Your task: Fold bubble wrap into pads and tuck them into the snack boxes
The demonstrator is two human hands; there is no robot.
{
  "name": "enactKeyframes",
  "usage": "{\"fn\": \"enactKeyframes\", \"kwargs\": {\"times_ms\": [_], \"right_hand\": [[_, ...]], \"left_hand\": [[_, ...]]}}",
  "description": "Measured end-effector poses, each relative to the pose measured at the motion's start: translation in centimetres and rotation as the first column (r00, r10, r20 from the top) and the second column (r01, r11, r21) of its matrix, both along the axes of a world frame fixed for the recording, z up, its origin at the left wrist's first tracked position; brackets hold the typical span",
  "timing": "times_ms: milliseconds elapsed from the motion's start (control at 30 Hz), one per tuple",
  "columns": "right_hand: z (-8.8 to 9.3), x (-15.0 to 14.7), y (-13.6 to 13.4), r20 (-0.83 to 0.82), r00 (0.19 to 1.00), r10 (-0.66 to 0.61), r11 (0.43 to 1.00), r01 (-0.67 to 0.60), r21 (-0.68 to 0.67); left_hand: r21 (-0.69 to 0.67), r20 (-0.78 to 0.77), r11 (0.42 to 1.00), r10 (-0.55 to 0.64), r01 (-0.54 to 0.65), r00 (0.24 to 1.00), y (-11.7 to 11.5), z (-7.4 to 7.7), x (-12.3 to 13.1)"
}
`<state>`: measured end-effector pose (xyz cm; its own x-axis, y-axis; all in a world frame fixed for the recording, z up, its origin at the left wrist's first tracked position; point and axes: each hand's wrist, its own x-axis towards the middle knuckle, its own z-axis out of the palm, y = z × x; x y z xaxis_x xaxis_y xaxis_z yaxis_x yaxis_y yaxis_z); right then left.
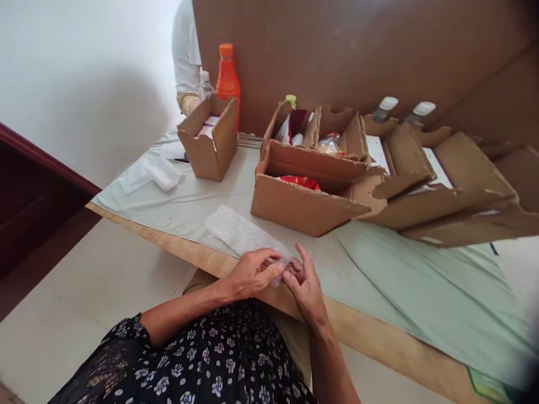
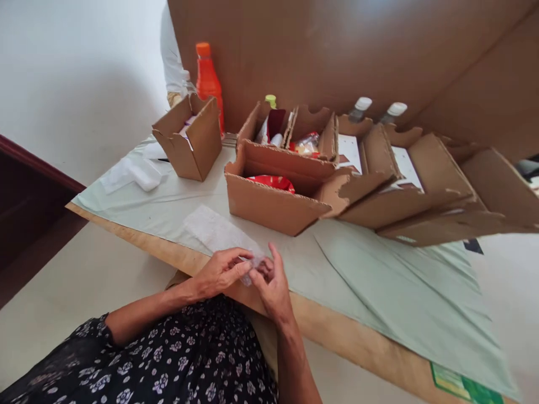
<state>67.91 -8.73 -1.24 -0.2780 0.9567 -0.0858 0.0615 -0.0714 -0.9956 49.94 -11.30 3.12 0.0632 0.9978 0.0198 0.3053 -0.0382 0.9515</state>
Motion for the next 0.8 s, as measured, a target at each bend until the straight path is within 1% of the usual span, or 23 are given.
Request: {"fn": "enactKeyframes", "kwargs": {"times_ms": [33,67,100,167,233,300,333,367,400,433,467,533,567,600,633,667,700,767,800], "right_hand": [[0.0,0.4,0.2,0.027,0.998,-0.057,0.998,0.057,0.002],[-0.1,1.1,0.4,0.071,0.99,-0.118,0.993,0.117,0.023],[-0.2,2.1,0.7,0.125,0.977,-0.173,0.984,0.166,0.058],[-0.5,4.7,1.3,0.251,0.933,-0.259,0.962,0.226,0.154],[-0.7,7.3,1.7,0.388,0.847,-0.363,0.92,0.259,0.294],[-0.6,9.0,1.9,0.474,0.725,-0.5,0.838,0.269,0.474],[-0.4,9.1,2.0,0.485,0.67,-0.562,0.789,0.257,0.558],[-0.3,8.7,2.0,0.487,0.635,-0.599,0.747,0.227,0.624],[-0.1,7.7,2.1,0.491,0.625,-0.607,0.723,0.177,0.668],[0.0,6.3,2.2,0.509,0.633,-0.584,0.716,0.106,0.69],[0.0,4.5,2.2,0.545,0.648,-0.532,0.721,0.01,0.693],[-0.3,1.1,2.3,0.653,0.657,-0.376,0.735,-0.217,0.642],[-0.7,-0.1,2.2,0.701,0.645,-0.303,0.731,-0.315,0.605],[-1.1,-0.6,2.0,0.737,0.628,-0.25,0.722,-0.386,0.574],[-1.6,-0.3,1.8,0.758,0.611,-0.228,0.713,-0.425,0.558],[-2.1,0.7,1.5,0.764,0.599,-0.24,0.707,-0.431,0.56],[-2.6,2.3,1.1,0.76,0.588,-0.278,0.709,-0.408,0.575],[-3.3,6.4,0.5,0.735,0.549,-0.397,0.717,-0.314,0.622],[-3.4,8.3,0.2,0.716,0.526,-0.459,0.726,-0.243,0.644]], "left_hand": [[0.003,0.04,0.997,-0.083,0.083,0.996,-0.3,0.2,0.9],[0.032,0.044,0.99,-0.139,0.138,0.989,-0.6,0.3,1.5],[0.085,0.012,0.983,-0.164,0.163,0.986,-0.8,0.3,1.8],[0.222,-0.121,0.963,-0.129,0.153,0.984,-0.9,-0.1,1.4],[0.334,-0.265,0.932,-0.048,0.139,0.963,-0.5,-0.8,0.4],[0.381,-0.384,0.914,0.024,0.135,0.923,0.4,-1.5,-0.6],[0.386,-0.439,0.912,0.049,0.139,0.897,0.9,-1.8,-1.0],[0.383,-0.491,0.913,0.07,0.143,0.868,1.5,-2.0,-1.3],[0.372,-0.542,0.916,0.084,0.149,0.836,2.1,-2.2,-1.4],[0.35,-0.59,0.923,0.086,0.158,0.802,2.6,-2.4,-1.5],[0.316,-0.637,0.933,0.072,0.174,0.767,3.1,-2.5,-1.4],[0.219,-0.716,0.951,0.005,0.218,0.698,3.6,-3.0,-1.3],[0.168,-0.739,0.956,-0.038,0.239,0.672,3.7,-3.2,-1.3],[0.126,-0.749,0.958,-0.078,0.257,0.658,3.7,-3.5,-1.5],[0.095,-0.745,0.958,-0.112,0.271,0.657,3.6,-3.8,-1.8],[0.076,-0.732,0.955,-0.141,0.285,0.666,3.4,-4.1,-2.2],[0.067,-0.713,0.952,-0.163,0.297,0.682,3.2,-4.3,-2.6],[0.064,-0.677,0.948,-0.189,0.313,0.711,2.9,-4.7,-3.3],[0.066,-0.666,0.947,-0.193,0.315,0.72,2.8,-4.9,-3.5]]}}
